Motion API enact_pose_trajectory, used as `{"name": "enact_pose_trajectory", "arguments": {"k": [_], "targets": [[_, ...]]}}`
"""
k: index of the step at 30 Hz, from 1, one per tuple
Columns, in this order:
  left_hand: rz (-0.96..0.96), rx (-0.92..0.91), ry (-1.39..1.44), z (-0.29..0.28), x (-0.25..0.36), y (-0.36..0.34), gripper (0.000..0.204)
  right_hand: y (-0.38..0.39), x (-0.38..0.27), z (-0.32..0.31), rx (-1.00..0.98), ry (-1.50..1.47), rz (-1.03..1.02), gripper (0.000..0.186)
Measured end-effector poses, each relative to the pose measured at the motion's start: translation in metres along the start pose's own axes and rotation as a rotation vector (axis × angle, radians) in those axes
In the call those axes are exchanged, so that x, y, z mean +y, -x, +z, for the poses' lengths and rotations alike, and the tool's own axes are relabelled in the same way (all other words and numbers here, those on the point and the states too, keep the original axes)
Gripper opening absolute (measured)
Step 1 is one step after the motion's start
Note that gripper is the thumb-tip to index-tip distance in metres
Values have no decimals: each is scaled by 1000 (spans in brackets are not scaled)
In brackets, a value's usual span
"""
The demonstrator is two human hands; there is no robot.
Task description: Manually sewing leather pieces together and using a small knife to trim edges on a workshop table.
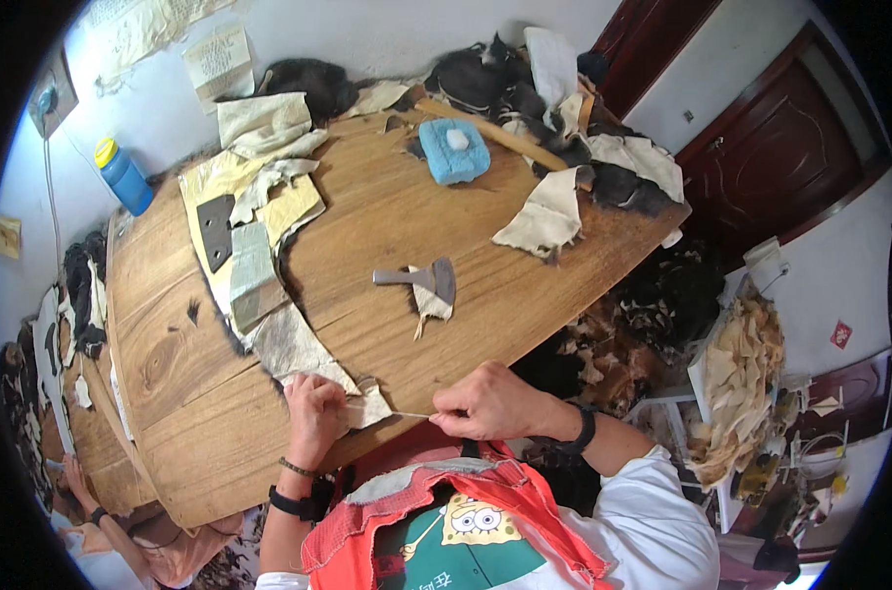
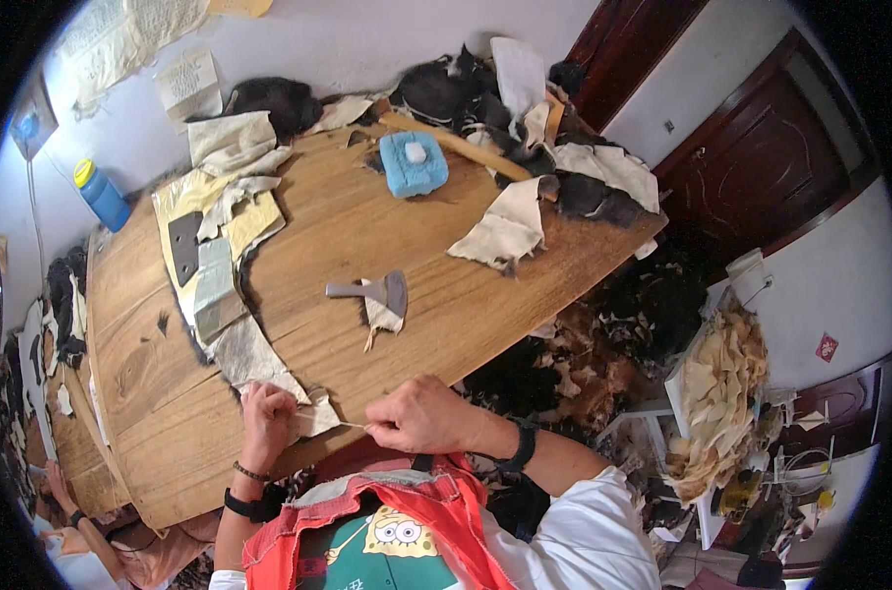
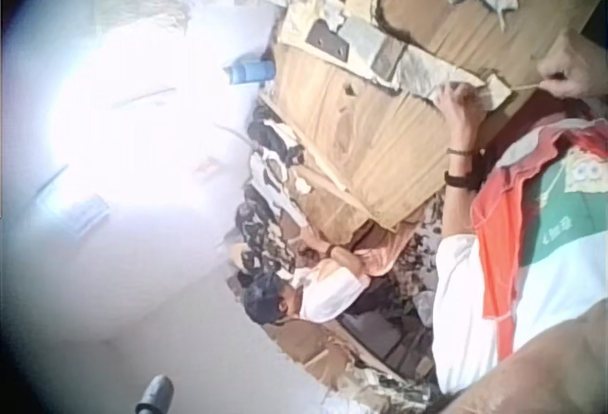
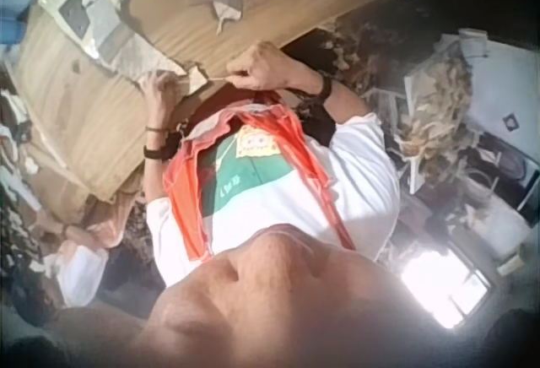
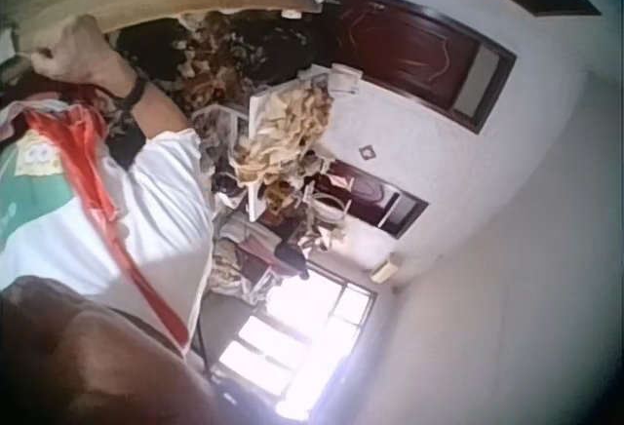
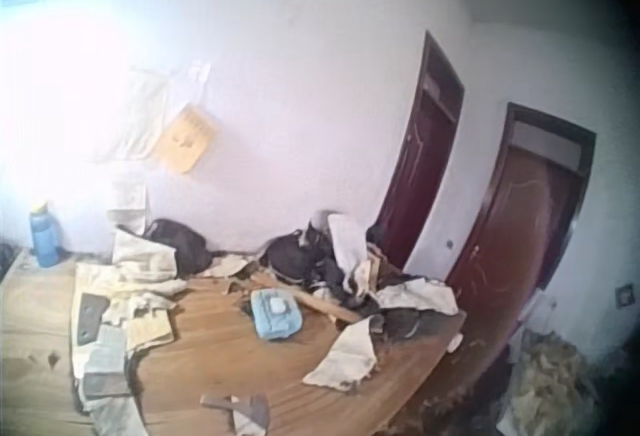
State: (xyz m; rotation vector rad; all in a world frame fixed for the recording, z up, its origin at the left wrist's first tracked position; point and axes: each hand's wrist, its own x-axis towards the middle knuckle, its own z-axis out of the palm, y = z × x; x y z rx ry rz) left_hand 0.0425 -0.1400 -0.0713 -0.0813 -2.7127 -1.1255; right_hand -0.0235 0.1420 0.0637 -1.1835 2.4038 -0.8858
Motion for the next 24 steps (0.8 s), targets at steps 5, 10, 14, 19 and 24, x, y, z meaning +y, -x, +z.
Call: {"name": "enact_pose_trajectory", "arguments": {"k": [5, 10, 14, 19, 24], "targets": [[-56, 2, 46, 0, -3, -3, 16, -18, 55, -34, -106, -31, -51, 24], [-87, 83, -68, -4, 22, 5, 9, -99, 176, -173, 162, 659, 332, 24], [-106, 250, -208, 9, 63, 32, 23, -165, 271, -240, 356, 853, 199, 16], [-112, 192, -359, 13, 80, 60, 44, -234, 335, -211, 362, 806, 25, 14], [-183, 73, -484, 9, 70, 69, 38, -244, 299, -196, 58, 1159, 157, 15]]}}
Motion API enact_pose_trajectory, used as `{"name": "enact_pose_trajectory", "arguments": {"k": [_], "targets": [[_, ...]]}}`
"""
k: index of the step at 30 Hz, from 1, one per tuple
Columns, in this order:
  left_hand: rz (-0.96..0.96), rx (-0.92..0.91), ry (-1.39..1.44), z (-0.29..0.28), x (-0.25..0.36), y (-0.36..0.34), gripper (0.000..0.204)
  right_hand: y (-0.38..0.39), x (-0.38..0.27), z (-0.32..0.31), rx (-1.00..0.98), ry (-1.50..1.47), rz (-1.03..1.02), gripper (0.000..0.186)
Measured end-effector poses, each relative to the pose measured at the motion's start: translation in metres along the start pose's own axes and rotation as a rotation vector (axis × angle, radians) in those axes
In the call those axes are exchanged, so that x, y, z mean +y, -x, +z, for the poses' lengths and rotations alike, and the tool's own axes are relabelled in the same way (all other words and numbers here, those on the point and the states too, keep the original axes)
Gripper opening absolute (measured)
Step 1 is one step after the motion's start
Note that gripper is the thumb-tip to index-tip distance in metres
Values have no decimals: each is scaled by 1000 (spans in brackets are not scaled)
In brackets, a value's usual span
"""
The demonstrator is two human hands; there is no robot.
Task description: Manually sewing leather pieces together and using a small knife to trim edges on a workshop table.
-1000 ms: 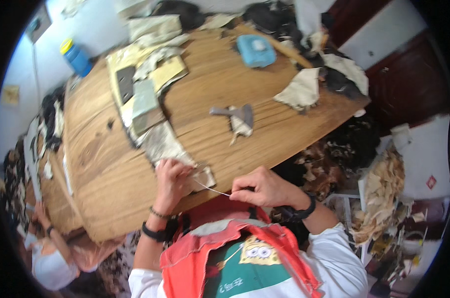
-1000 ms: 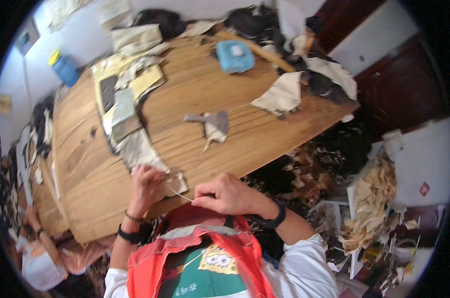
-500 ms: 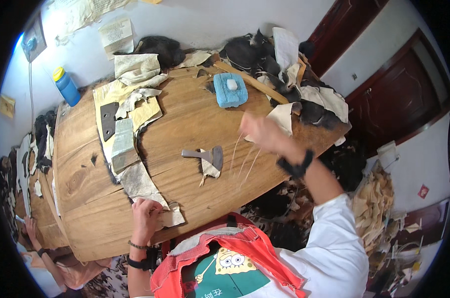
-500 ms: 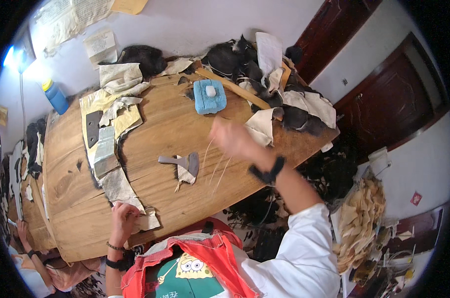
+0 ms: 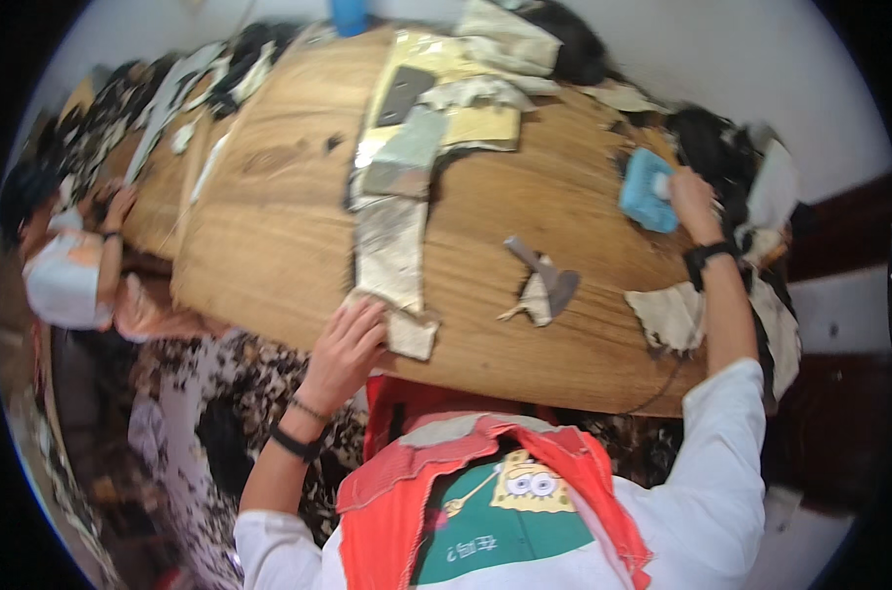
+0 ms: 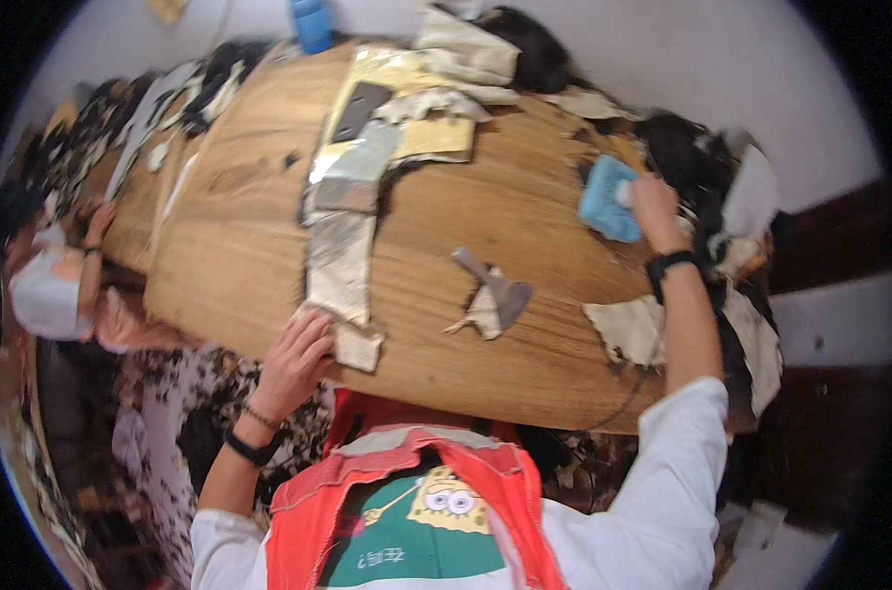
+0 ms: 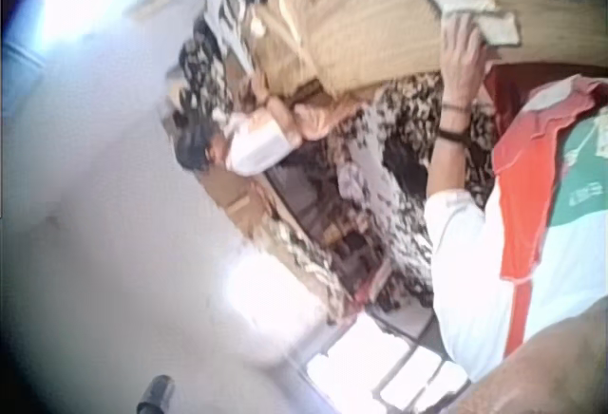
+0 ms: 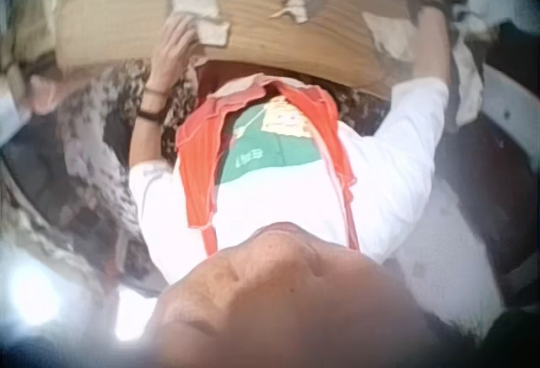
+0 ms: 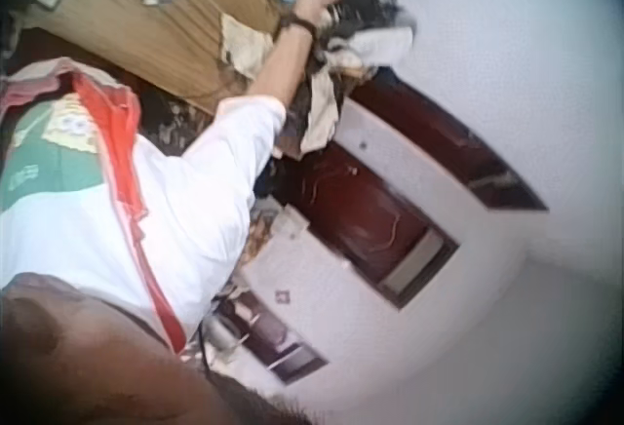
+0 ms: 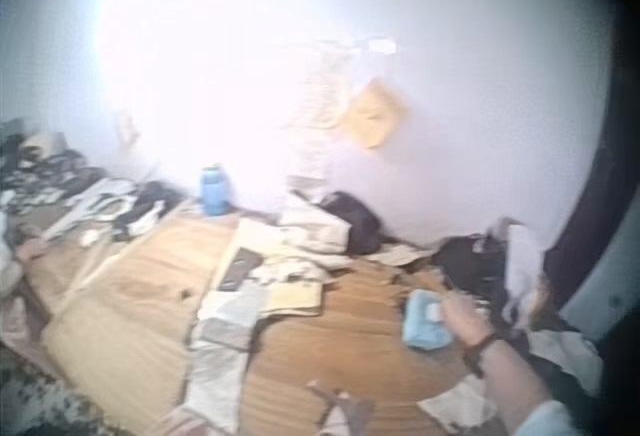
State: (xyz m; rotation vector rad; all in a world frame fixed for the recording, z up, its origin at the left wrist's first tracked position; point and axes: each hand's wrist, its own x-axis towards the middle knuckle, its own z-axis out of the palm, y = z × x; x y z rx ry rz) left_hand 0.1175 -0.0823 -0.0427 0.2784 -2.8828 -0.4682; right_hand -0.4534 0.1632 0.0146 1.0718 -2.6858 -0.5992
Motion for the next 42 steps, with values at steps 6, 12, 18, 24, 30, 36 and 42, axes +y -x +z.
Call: {"name": "enact_pose_trajectory", "arguments": {"k": [6, 12, 18, 24, 30, 36, 42], "targets": [[130, -1, -89, 1, -11, -1, 25, 41, -113, -77, 496, -731, -329, 40], [147, -14, -91, -8, -17, 4, 23, 8, -272, -88, -28, -1337, -270, 60], [-52, -22, -11, 0, 7, 4, 77, -36, -343, -81, -322, -1848, 160, 50], [-189, -36, 1, 17, 17, 12, 80, -6, -351, -112, -650, -2231, -183, 17], [-489, 443, 508, 14, 12, 21, 34, 107, -333, -113, -62, -1062, -820, 23], [-649, 404, 340, 9, 15, -5, 43, 154, -258, -92, -49, -1041, -519, 46], [-620, 325, 183, 17, 13, -33, 47, 174, -225, -53, 242, -569, -252, 50]]}}
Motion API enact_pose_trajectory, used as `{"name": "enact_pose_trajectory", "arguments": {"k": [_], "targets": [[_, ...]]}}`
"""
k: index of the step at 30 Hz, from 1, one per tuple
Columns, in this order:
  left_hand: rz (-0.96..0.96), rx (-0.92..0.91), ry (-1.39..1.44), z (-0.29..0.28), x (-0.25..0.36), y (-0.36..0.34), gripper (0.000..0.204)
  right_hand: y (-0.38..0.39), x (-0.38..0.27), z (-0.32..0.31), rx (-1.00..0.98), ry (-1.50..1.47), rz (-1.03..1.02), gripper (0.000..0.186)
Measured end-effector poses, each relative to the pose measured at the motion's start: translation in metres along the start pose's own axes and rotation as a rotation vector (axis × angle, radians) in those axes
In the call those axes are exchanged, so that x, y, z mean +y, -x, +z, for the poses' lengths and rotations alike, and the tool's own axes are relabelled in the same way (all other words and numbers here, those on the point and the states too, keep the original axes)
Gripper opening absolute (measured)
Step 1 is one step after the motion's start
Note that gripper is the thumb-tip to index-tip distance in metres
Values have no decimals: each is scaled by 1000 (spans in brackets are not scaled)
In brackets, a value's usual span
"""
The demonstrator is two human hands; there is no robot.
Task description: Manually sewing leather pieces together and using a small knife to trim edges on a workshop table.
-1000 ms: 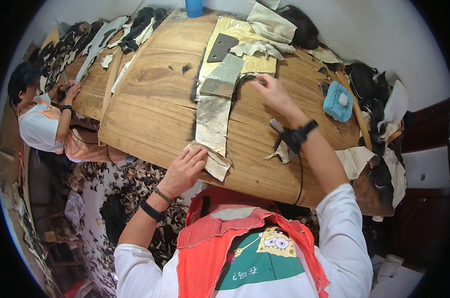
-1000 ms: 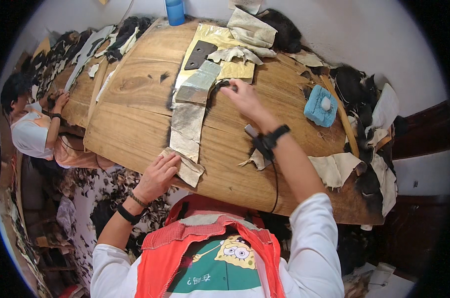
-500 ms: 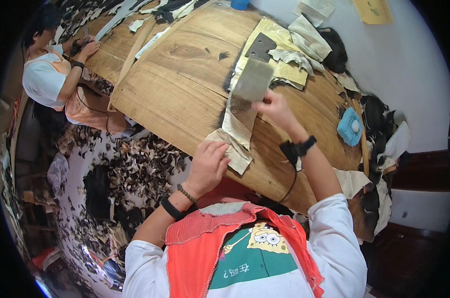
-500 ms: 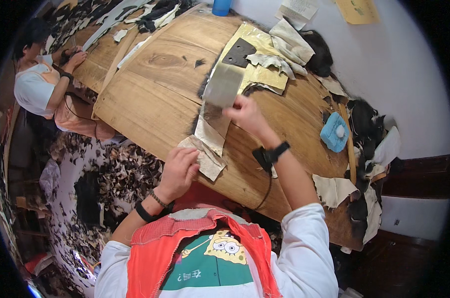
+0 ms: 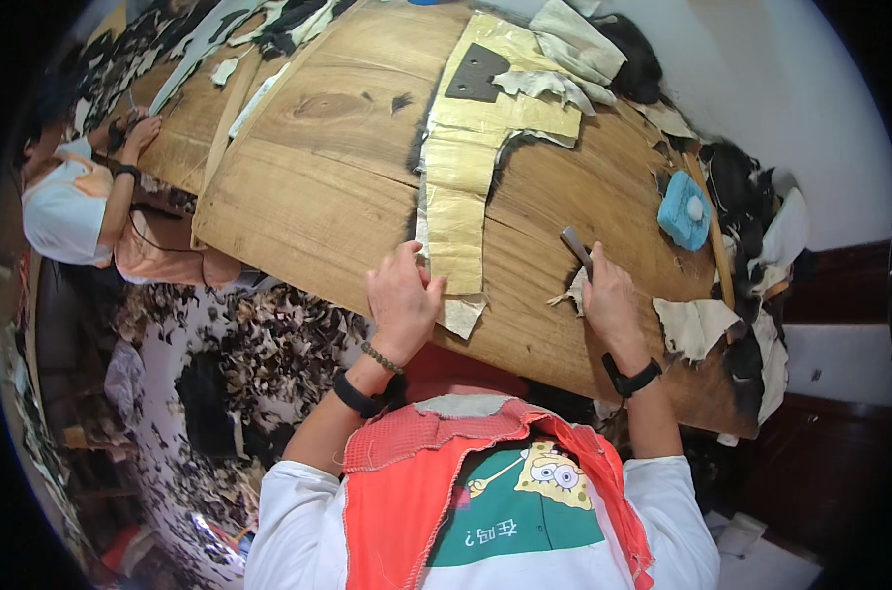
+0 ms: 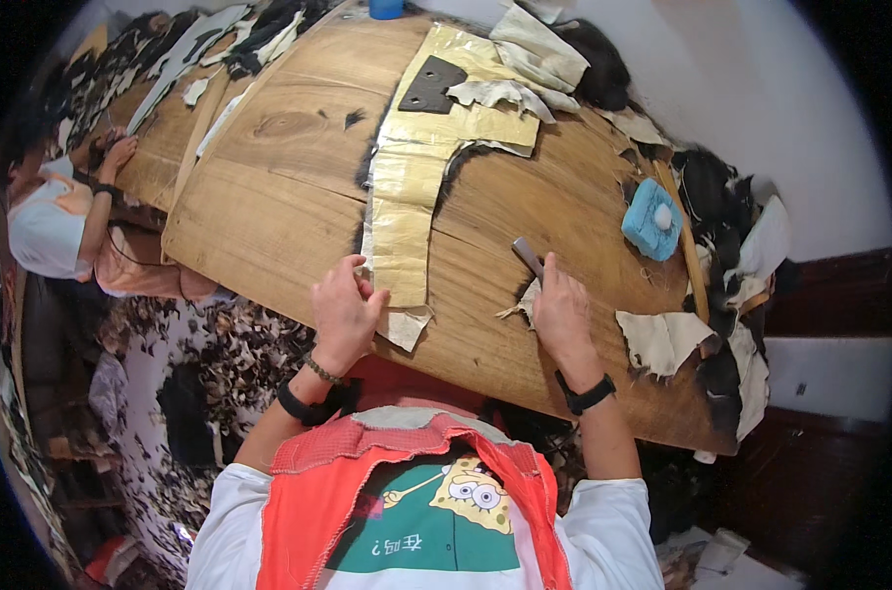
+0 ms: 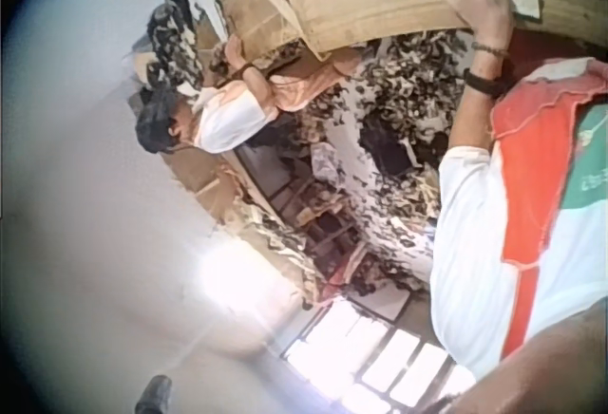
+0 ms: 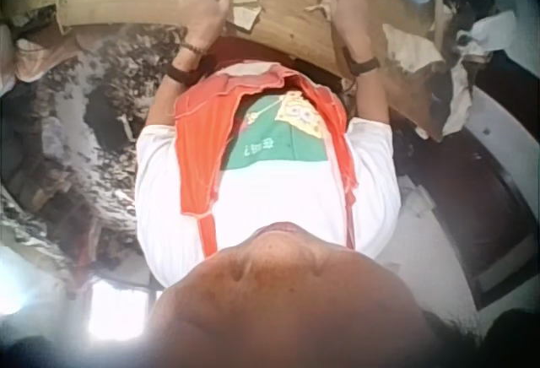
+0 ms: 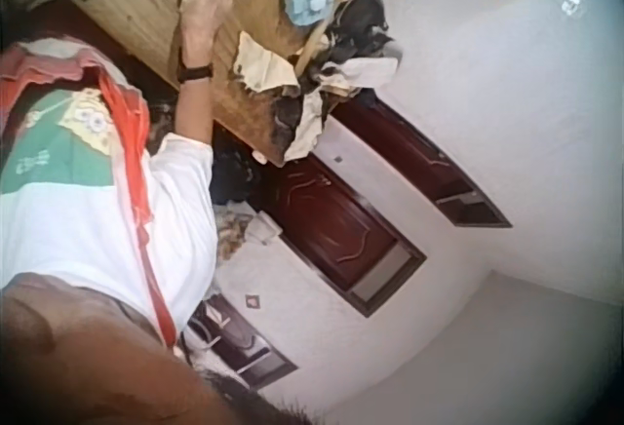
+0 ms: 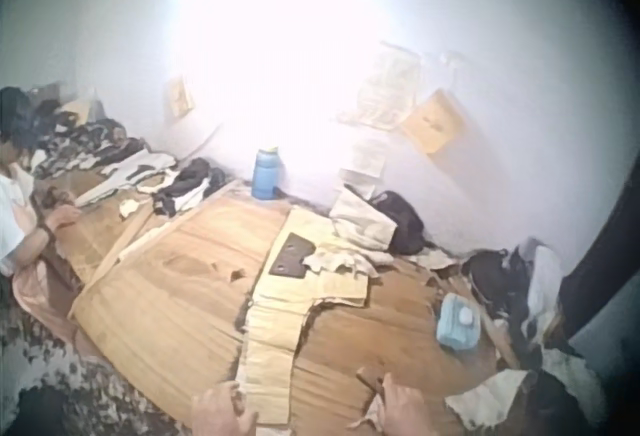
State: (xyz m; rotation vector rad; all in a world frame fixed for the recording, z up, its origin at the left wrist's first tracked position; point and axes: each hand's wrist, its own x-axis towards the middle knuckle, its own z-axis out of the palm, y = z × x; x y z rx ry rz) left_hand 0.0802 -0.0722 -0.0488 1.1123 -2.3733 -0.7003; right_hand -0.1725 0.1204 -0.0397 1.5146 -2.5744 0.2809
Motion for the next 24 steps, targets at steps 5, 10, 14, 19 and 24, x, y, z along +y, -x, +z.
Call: {"name": "enact_pose_trajectory", "arguments": {"k": [5, 10, 14, 19, 24], "targets": [[-169, -72, 254, -1, -19, -6, 39, -9, 4, 14, 17, 61, -30, 52], [-113, -177, 80, -4, -26, -11, 36, -41, 9, 10, -50, 4, -5, 42], [-56, -153, 61, -9, -26, -12, 41, -50, -5, -10, -161, -63, 35, 36], [160, -103, -96, -27, -42, -17, 47, -51, -59, -45, 92, -931, 401, 22], [286, -188, -24, -35, -54, -31, 48, -50, -159, -3, 145, -2127, 580, 35]]}}
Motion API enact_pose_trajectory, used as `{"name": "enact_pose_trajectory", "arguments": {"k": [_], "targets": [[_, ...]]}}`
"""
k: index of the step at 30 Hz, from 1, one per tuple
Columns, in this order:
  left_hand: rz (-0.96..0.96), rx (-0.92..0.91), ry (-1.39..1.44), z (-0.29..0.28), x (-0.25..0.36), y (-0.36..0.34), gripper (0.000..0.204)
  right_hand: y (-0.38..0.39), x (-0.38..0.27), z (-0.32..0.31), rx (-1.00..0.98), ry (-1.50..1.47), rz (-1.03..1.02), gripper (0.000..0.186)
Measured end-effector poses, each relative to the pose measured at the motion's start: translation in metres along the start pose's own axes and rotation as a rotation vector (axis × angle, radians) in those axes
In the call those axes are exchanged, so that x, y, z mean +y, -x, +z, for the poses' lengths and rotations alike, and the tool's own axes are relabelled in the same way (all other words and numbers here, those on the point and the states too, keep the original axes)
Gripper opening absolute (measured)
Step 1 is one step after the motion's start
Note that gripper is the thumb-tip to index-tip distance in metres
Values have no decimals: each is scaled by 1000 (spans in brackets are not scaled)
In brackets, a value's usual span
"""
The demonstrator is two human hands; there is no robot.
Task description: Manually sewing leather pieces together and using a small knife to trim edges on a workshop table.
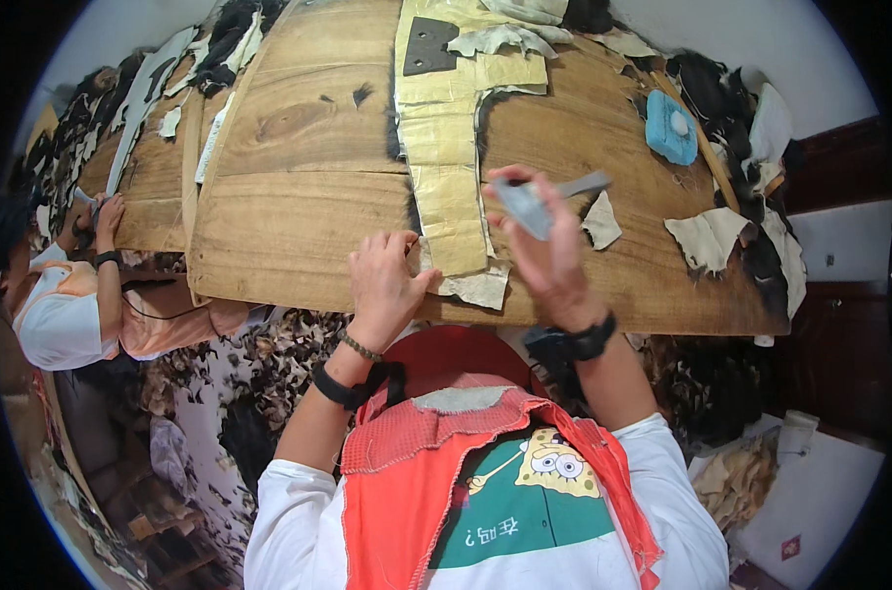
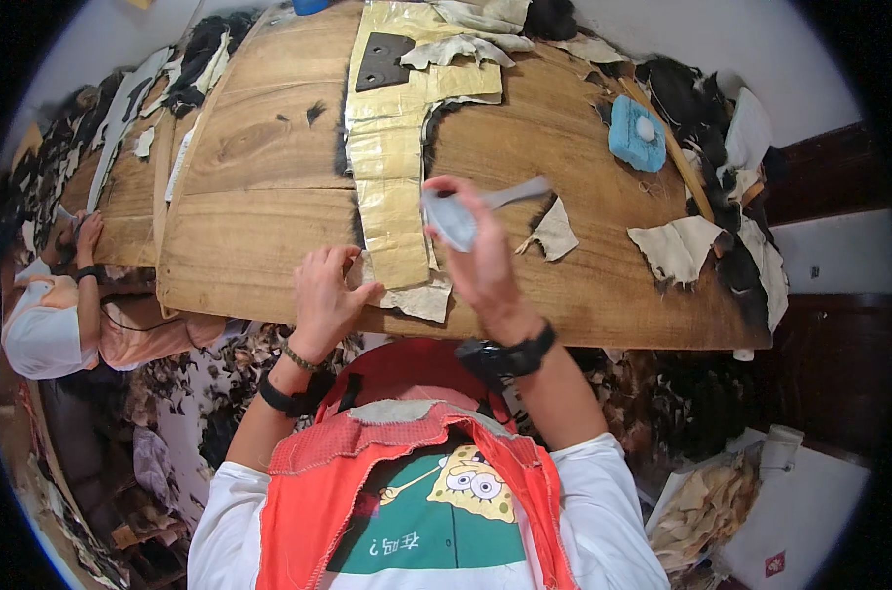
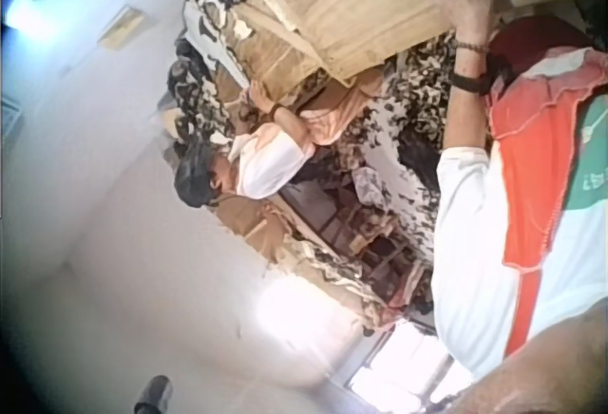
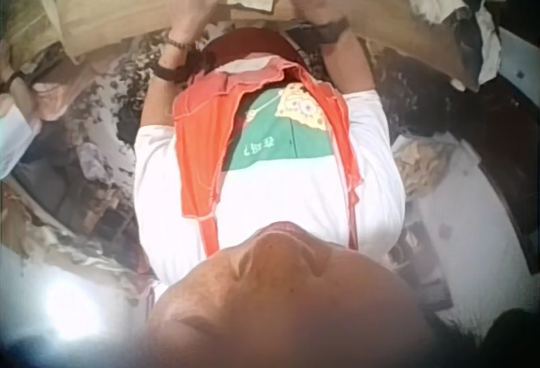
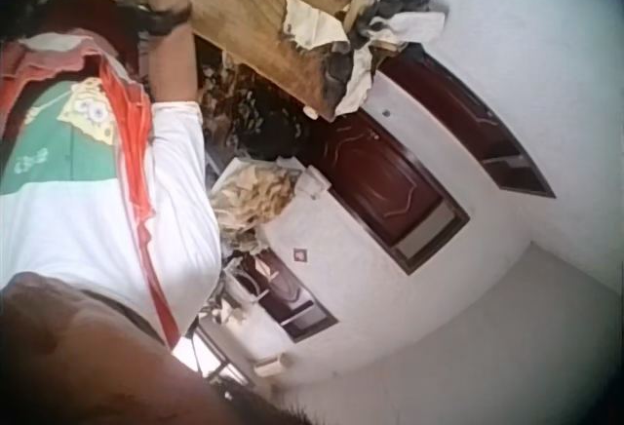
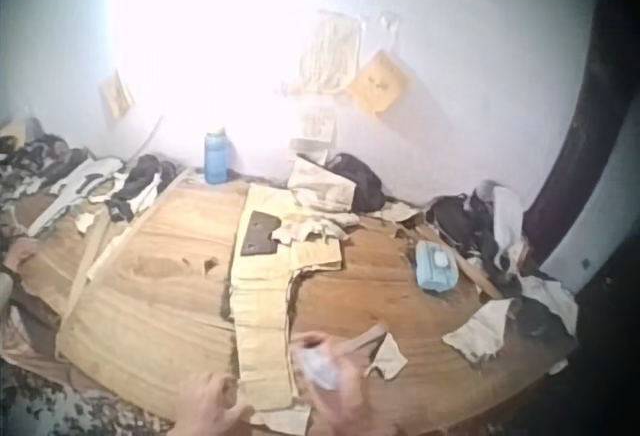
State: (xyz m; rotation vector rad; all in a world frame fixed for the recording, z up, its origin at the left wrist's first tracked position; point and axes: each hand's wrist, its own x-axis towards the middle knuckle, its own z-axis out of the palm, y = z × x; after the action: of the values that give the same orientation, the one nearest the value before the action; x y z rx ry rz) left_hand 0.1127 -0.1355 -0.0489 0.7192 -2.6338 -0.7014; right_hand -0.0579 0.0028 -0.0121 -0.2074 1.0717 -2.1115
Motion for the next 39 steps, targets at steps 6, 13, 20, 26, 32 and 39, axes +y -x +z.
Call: {"name": "enact_pose_trajectory", "arguments": {"k": [6, 13, 20, 26, 32, 39], "targets": [[3, -86, 117, 4, -14, -6, 30, 16, 83, 10, 43, 885, -159, 30], [32, -67, 110, 10, -24, -21, 10, 22, 88, 18, -29, 1160, -309, 29], [118, -100, 5, 11, -21, -26, 9, 13, 102, 29, 86, 1207, -355, 28], [127, 14, 335, 15, -27, -14, 9, 20, 98, 27, 95, 1230, -430, 25], [-76, 146, 697, -23, -24, 28, 8, 60, 86, 2, -169, 1179, -403, 22], [128, -191, 456, -71, 2, 39, 54, 91, 45, 0, -109, 879, -431, 19]]}}
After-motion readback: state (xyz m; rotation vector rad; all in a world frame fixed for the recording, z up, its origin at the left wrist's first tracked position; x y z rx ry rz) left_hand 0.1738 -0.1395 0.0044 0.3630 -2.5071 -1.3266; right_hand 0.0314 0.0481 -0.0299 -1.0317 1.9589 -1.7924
